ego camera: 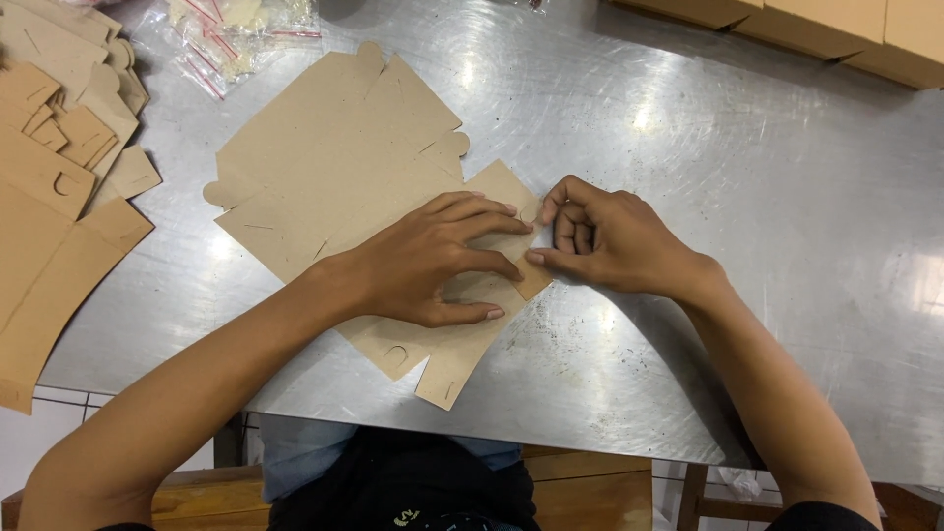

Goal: Assembling a cardboard box by folding along creases and tucking in tabs on a stainless steel table.

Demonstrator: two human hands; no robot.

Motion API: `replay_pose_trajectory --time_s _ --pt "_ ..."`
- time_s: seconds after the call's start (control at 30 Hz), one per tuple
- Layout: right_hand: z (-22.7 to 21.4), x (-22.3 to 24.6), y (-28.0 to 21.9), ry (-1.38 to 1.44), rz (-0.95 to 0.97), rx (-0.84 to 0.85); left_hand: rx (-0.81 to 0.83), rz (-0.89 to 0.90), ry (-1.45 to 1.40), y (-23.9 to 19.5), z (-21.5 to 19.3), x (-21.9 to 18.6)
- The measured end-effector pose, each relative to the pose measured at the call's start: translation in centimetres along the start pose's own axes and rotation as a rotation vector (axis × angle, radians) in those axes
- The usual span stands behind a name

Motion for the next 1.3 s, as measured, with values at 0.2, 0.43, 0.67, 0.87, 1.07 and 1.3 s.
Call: replay_pose_trajectory --time_s 0.2,0.43,0.67,0.87,1.07,1.3 --pt "0.5 -1.4 0.2 -0.049 0.049 -0.072 -0.011 0.000 0.011 0.1 -0.1 0.0" --pt "-0.1 0.1 0.0 -0.060 0.032 -0.027 -0.012 -0.007 0.006 0.1 -0.1 0.0" --pt "-0.4 0.7 -0.4 -0.017 0.039 0.086 -0.002 -0.012 -0.005 0.1 -0.1 -0.1" --pt "-0.5 0.8 -0.4 0.001 0.037 0.126 0.014 -0.032 -0.018 0.2 -0.3 -0.2" --pt "-0.5 0.5 -0.3 0.027 0.031 0.122 0.092 -0.066 -0.062 0.2 -0.8 -0.6" --pt "-0.2 0.1 -0.4 0.007 0.130 0.088 0.262 0.061 0.019 -1.5 1.9 -0.5"
Point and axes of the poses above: each hand's wrist, its own y-axis towards the middle knuckle, its own z-axis out of the palm, x = y × z, the point moved 6 cm from there along y, towards the middle knuckle, and after that the axes turned 6 degrees about z, right-handed, at the moved point
